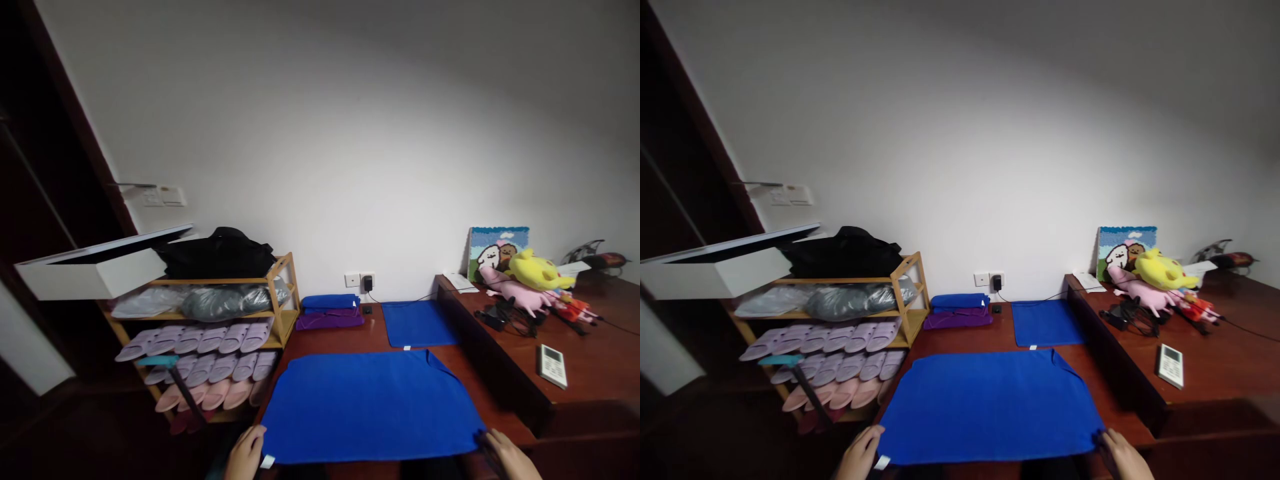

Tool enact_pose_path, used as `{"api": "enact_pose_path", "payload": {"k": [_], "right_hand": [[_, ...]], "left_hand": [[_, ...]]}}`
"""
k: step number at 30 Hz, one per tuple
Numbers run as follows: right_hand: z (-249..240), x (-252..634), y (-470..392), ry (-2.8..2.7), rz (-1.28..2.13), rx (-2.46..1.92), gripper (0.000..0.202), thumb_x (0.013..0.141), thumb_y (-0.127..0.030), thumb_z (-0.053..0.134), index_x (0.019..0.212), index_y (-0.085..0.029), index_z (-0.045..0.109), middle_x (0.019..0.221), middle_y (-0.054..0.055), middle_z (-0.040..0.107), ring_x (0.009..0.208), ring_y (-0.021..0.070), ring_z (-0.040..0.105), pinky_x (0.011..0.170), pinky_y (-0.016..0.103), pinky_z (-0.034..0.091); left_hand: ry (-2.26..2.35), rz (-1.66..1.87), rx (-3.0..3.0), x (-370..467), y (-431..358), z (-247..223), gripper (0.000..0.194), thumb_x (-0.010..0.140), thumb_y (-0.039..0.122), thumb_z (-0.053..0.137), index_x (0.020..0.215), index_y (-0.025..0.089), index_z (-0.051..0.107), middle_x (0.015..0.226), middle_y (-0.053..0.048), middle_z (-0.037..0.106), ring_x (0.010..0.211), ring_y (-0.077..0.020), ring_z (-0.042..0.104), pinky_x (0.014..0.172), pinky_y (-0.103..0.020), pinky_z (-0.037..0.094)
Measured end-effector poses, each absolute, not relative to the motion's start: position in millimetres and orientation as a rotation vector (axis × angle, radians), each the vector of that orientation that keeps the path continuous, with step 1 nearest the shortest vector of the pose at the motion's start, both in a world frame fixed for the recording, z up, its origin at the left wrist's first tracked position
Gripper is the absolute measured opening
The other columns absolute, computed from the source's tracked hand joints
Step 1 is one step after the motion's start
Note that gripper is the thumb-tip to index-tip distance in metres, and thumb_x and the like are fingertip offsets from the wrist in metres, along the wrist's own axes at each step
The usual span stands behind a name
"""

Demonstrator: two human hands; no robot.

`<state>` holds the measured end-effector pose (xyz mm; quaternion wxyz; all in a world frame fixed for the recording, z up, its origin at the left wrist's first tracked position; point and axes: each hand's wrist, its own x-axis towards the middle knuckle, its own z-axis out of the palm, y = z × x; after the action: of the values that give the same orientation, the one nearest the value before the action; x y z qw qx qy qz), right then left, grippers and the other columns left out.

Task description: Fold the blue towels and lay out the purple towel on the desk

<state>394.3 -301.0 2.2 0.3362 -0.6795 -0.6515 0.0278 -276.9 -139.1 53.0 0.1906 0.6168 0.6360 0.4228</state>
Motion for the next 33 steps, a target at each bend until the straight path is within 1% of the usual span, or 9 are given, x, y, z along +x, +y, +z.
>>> {"api": "enact_pose_path", "payload": {"k": [4, 7, 11, 15, 19, 23, 26, 30, 33], "right_hand": [[-8.6, 403.5, -298.6, -1.762, 0.053, -1.833, 0.03, 0.087, -0.049, 0.053, 0.093, -0.037, 0.08, 0.099, 0.004, 0.08, 0.094, 0.0296, 0.076, 0.082, 0.037, 0.063], [3.2, 394.9, -279.4, -1.796, 0.066, -1.865, 0.036, 0.09, -0.048, 0.049, 0.102, -0.031, 0.079, 0.101, 0.008, 0.079, 0.095, 0.0289, 0.075, 0.083, 0.037, 0.062], [33.2, 351.6, -226.2, -1.915, 0.189, -1.856, 0.045, 0.095, -0.044, 0.042, 0.121, -0.023, 0.073, 0.122, 0.012, 0.073, 0.111, 0.0265, 0.069, 0.101, 0.039, 0.054], [49.7, 304.6, -162.5, -1.98, 0.37, -1.846, 0.054, 0.1, -0.048, 0.034, 0.134, -0.022, 0.065, 0.139, 0.011, 0.065, 0.13, 0.0247, 0.059, 0.115, 0.039, 0.042], [32.6, 298.3, -119.9, -1.926, 0.505, -1.939, 0.066, 0.1, -0.057, 0.029, 0.146, -0.019, 0.054, 0.154, 0.01, 0.052, 0.142, 0.0236, 0.047, 0.122, 0.039, 0.033], [-1.5, 330.9, -102.1, -1.835, 0.439, -2.109, 0.068, 0.098, -0.063, 0.028, 0.151, -0.025, 0.049, 0.16, 0.006, 0.042, 0.15, 0.0257, 0.035, 0.125, 0.046, 0.026], [-18.4, 362.8, -93.7, -1.735, 0.313, -2.334, 0.068, 0.097, -0.06, 0.026, 0.153, -0.026, 0.045, 0.162, 0.003, 0.038, 0.152, 0.0279, 0.03, 0.124, 0.051, 0.025], [-25.7, 388.8, -86.9, -1.64, 0.225, -2.554, 0.07, 0.096, -0.056, 0.022, 0.158, -0.025, 0.036, 0.165, 0.003, 0.033, 0.153, 0.0289, 0.028, 0.123, 0.051, 0.027], [-31.6, 390.3, -87.4, -1.618, 0.109, -2.592, 0.073, 0.096, -0.055, 0.019, 0.158, -0.02, 0.036, 0.166, 0.005, 0.032, 0.154, 0.0292, 0.025, 0.124, 0.051, 0.023]], "left_hand": [[1.802, 1.157, 1.851, -288.8, -144.3, 40.8, 0.026, 0.075, 0.05, 0.054, 0.074, 0.035, 0.076, 0.094, -0.004, 0.081, 0.1, -0.0354, 0.074, 0.098, -0.049, 0.057], [1.832, 1.174, 1.982, -292.8, -135.6, 36.1, 0.03, 0.081, 0.049, 0.05, 0.077, 0.033, 0.075, 0.093, -0.005, 0.081, 0.097, -0.0327, 0.074, 0.095, -0.048, 0.058], [1.82, 1.2, 2.168, -280.0, -98.9, 35.8, 0.031, 0.087, 0.047, 0.047, 0.084, 0.029, 0.072, 0.098, -0.006, 0.079, 0.098, -0.028, 0.073, 0.092, -0.042, 0.059], [1.8, 1.028, 2.316, -254.4, -47.2, 36.7, 0.036, 0.091, 0.041, 0.041, 0.104, 0.027, 0.073, 0.113, -0.006, 0.078, 0.109, -0.0249, 0.071, 0.1, -0.04, 0.057], [1.811, 0.724, 2.414, -238.1, 0.5, 34.8, 0.046, 0.095, 0.044, 0.039, 0.123, 0.025, 0.07, 0.136, -0.007, 0.069, 0.125, -0.025, 0.064, 0.109, -0.043, 0.051], [1.853, 0.527, 2.431, -239.6, 30.3, 24.4, 0.049, 0.099, 0.045, 0.037, 0.134, 0.026, 0.065, 0.142, -0.006, 0.066, 0.131, -0.0242, 0.061, 0.113, -0.043, 0.047], [1.891, 0.431, 2.439, -246.9, 37.5, 8.3, 0.053, 0.1, 0.045, 0.035, 0.144, 0.027, 0.057, 0.15, -0.005, 0.058, 0.14, -0.0251, 0.052, 0.118, -0.047, 0.04], [1.911, 0.344, 2.54, -254.9, 37.6, -7.8, 0.06, 0.098, 0.05, 0.039, 0.152, 0.027, 0.046, 0.161, -0.004, 0.044, 0.15, -0.0282, 0.036, 0.123, -0.055, 0.029], [1.853, 0.399, 2.655, -252.7, 39.3, -2.6, 0.061, 0.097, 0.049, 0.043, 0.154, 0.027, 0.044, 0.16, -0.004, 0.046, 0.15, -0.0274, 0.036, 0.124, -0.053, 0.028]]}}
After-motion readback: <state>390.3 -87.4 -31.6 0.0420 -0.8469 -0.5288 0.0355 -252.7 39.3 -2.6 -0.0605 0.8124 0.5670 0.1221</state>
